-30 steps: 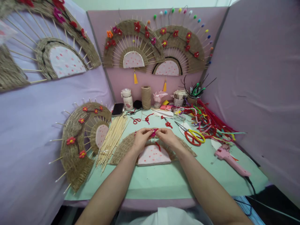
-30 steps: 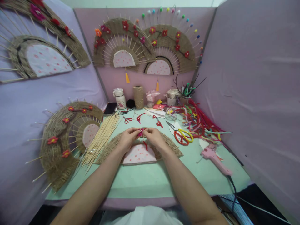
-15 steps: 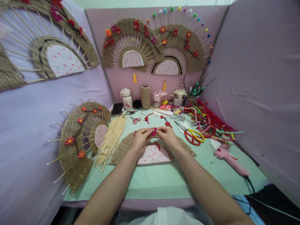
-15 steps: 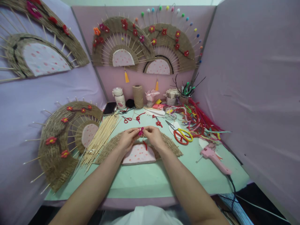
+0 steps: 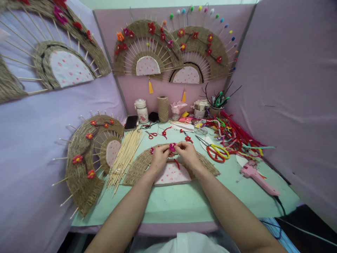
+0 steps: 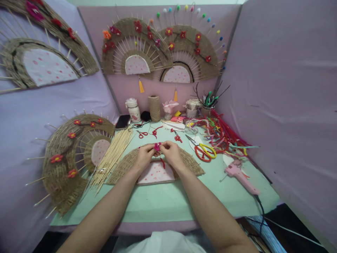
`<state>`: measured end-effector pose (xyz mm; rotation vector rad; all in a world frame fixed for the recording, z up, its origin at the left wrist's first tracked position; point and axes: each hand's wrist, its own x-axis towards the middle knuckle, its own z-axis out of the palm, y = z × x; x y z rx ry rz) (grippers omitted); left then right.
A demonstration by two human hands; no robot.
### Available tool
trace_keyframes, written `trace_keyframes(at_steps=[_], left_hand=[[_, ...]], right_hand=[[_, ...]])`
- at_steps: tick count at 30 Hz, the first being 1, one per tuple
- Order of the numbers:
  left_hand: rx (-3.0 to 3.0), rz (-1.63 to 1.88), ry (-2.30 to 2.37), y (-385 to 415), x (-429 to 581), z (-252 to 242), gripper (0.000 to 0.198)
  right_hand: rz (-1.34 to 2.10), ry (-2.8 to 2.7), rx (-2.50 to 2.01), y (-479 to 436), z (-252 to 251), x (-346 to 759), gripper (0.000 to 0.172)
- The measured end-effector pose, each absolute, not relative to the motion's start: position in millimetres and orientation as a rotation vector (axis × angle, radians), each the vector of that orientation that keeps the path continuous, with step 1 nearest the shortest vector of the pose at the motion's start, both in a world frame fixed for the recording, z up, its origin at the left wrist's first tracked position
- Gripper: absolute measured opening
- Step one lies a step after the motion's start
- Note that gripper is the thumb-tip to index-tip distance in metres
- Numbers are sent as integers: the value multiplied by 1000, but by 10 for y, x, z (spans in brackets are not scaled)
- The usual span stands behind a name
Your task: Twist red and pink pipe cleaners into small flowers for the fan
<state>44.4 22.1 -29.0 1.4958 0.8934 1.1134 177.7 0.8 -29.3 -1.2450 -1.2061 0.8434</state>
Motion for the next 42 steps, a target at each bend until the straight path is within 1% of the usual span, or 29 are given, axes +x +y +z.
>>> trace_keyframes(at_steps=[2,9,20,24,29,34,42], left_hand=[[1556,1132,928,230,420,-289,19],[1634,1144,914,212,395,-227,19],[1456,1042,786,186,412,-198,17],[1411,1057,749,229,415,-266,20],[1312,1186,778,300,413,-349,20],[1428,1219,830,292,410,-359,22],[1614,1271,828,225,422,-290,15]], right_hand=[[865,-1183,-1259,12,-260,1806,21],[1205,-1022,-1165,16,-175,1894,23],[1432,-920,-1004,-77,-72,1868,21],[1428,-900,-993,-63,-70,1866,21],[1356,-923,-1065,-29,-123,1837,22],[1358,-971,-1084,-15,-215,1814,23],[1479,-922,-960,-25,-214,1830,24]])
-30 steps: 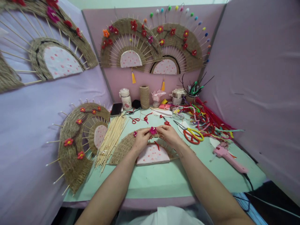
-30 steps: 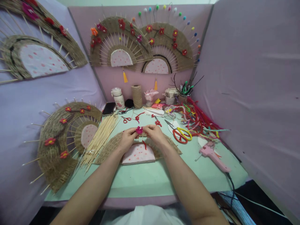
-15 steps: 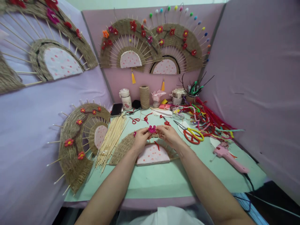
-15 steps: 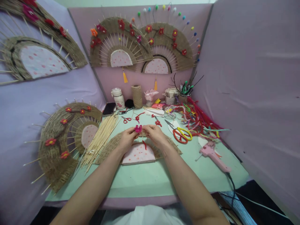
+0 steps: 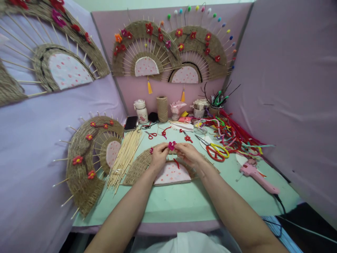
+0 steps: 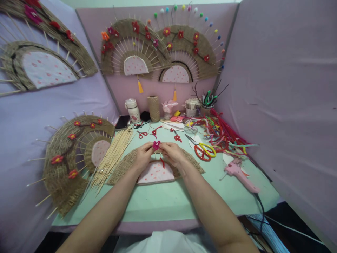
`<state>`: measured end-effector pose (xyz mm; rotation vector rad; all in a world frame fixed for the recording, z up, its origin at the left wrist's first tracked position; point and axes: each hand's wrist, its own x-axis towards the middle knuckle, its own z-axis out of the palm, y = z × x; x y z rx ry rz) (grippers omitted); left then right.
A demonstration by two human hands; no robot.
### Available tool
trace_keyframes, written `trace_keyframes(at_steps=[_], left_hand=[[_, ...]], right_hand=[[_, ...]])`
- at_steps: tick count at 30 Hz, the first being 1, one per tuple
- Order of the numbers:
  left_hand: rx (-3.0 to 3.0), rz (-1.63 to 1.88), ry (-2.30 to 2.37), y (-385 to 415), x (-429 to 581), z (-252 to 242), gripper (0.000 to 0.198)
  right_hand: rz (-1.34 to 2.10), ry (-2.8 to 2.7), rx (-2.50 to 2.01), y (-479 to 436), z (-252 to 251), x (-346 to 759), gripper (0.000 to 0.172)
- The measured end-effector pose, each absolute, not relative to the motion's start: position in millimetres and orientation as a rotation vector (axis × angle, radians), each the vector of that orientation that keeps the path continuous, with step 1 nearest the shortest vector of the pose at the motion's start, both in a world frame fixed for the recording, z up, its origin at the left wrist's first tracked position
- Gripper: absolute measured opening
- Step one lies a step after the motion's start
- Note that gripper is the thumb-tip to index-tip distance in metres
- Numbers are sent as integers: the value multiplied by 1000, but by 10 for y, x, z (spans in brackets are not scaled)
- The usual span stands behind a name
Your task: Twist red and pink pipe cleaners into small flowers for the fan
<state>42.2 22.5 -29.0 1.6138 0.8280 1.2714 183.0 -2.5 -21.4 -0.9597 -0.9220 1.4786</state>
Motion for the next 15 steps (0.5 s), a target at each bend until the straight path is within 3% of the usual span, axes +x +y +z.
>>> trace_keyframes(at_steps=[15], left_hand=[[1619,1359,880,239,430,-344,15]], right_hand=[[1473,-884,-963,-51,-158,1826,24]])
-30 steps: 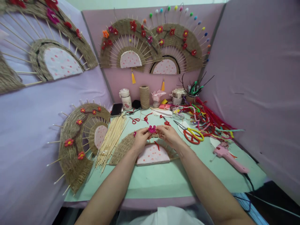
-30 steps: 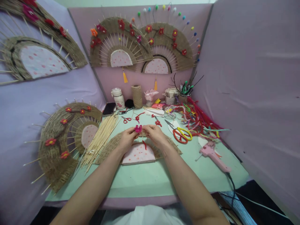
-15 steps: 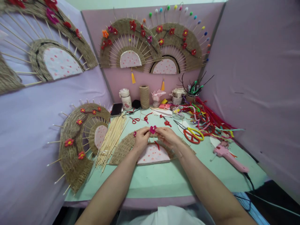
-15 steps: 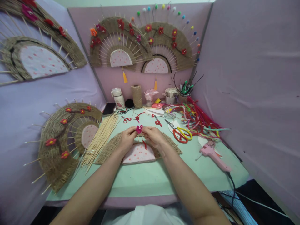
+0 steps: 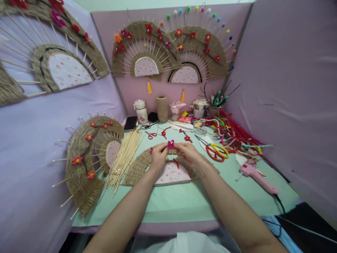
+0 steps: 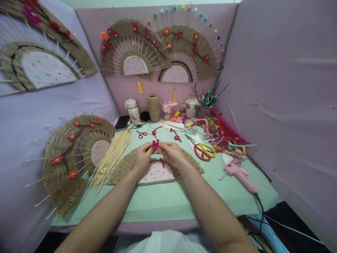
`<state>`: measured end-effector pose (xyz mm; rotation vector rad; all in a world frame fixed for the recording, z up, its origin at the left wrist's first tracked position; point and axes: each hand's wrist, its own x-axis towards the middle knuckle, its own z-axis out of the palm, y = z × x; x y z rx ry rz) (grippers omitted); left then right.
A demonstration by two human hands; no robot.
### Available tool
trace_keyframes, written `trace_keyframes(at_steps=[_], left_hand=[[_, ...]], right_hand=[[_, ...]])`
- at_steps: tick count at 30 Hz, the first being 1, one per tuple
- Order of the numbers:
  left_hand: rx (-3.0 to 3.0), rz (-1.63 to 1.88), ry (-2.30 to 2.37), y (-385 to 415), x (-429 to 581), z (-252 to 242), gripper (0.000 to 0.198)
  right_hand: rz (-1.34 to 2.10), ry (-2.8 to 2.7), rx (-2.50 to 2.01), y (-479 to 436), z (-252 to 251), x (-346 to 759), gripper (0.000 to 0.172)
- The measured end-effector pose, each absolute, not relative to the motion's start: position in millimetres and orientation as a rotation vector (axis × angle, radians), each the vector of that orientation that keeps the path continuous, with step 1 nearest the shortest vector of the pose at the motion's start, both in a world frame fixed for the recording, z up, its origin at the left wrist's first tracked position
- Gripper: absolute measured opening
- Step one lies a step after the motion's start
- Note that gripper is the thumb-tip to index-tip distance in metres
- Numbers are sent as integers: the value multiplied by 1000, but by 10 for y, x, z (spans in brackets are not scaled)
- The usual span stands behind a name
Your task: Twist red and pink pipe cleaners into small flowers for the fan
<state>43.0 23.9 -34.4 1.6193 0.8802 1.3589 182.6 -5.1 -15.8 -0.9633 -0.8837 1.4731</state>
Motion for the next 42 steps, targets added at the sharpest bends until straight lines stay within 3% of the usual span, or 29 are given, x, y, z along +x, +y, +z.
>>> trace_keyframes(at_steps=[5,19,23,28,34,42], left_hand=[[1387,1357,857,295,425,-395,20],[1563,1313,861,230,455,-340,17],[1320,1309,863,269,458,-335,19],[966,1288,742,332,423,-302,26],[1033,1222,724,295,417,-297,27],[1315,1100,706,245,402,-264,28]], right_hand=[[1500,-923,-970,-45,-171,1800,19],[1382,-905,-1000,-51,-192,1743,27],[1400,-977,-1045,-37,-214,1757,33],[995,-1175,-1200,-10,-272,1748,32],[653,-1329,-1134,-81,-212,1719,33],[879,-1223,-1033,-60,-138,1814,36]])
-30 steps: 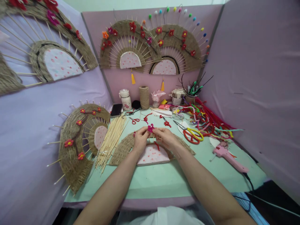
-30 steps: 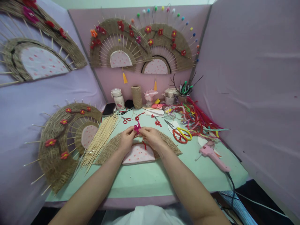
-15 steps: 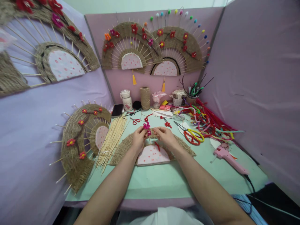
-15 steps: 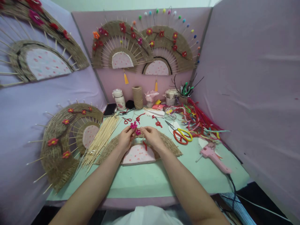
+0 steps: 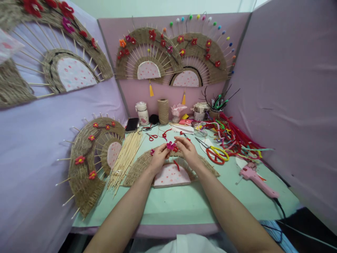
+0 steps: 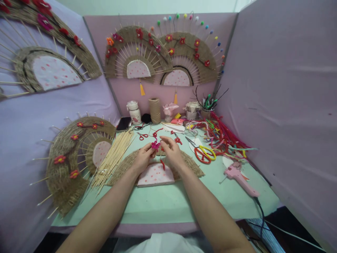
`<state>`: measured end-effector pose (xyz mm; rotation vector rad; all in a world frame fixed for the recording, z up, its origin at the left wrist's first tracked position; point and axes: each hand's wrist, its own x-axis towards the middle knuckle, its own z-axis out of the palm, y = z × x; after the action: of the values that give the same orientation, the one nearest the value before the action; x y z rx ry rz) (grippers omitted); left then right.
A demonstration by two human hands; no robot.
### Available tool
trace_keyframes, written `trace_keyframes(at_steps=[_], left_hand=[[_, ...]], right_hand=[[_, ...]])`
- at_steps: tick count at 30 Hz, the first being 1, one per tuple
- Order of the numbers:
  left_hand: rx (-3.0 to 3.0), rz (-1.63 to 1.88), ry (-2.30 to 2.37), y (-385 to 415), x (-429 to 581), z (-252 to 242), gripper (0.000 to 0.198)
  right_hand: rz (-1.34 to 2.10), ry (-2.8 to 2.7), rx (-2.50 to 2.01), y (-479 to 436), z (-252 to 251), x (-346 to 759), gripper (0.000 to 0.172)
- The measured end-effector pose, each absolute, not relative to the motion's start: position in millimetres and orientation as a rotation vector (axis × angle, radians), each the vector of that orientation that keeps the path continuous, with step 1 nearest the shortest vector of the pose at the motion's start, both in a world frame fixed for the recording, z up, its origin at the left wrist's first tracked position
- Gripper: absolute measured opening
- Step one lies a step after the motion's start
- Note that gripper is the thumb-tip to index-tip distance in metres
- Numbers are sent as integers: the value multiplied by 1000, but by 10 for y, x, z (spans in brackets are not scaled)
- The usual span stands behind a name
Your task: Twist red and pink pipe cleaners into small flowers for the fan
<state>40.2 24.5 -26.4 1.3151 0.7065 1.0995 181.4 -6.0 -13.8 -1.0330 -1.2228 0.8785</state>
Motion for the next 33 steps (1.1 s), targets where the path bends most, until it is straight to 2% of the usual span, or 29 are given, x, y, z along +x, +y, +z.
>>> trace_keyframes(at_steps=[4,14,21,33], left_hand=[[1253,1073,688,264,389,-275,31],[959,1107,605,321,316,-224,30],[860,1040,584,305,312,-195,31],[1109,1172,788,330,378,-275,18]], right_hand=[[1017,-1127,-1049,-11,-190,1845,37],[868,-1364,-1137,-73,-184,1753,26],[1051,-1423,-1056,-87,-208,1681,21],[657,-1316,-1276,-35,-246,1768,17]])
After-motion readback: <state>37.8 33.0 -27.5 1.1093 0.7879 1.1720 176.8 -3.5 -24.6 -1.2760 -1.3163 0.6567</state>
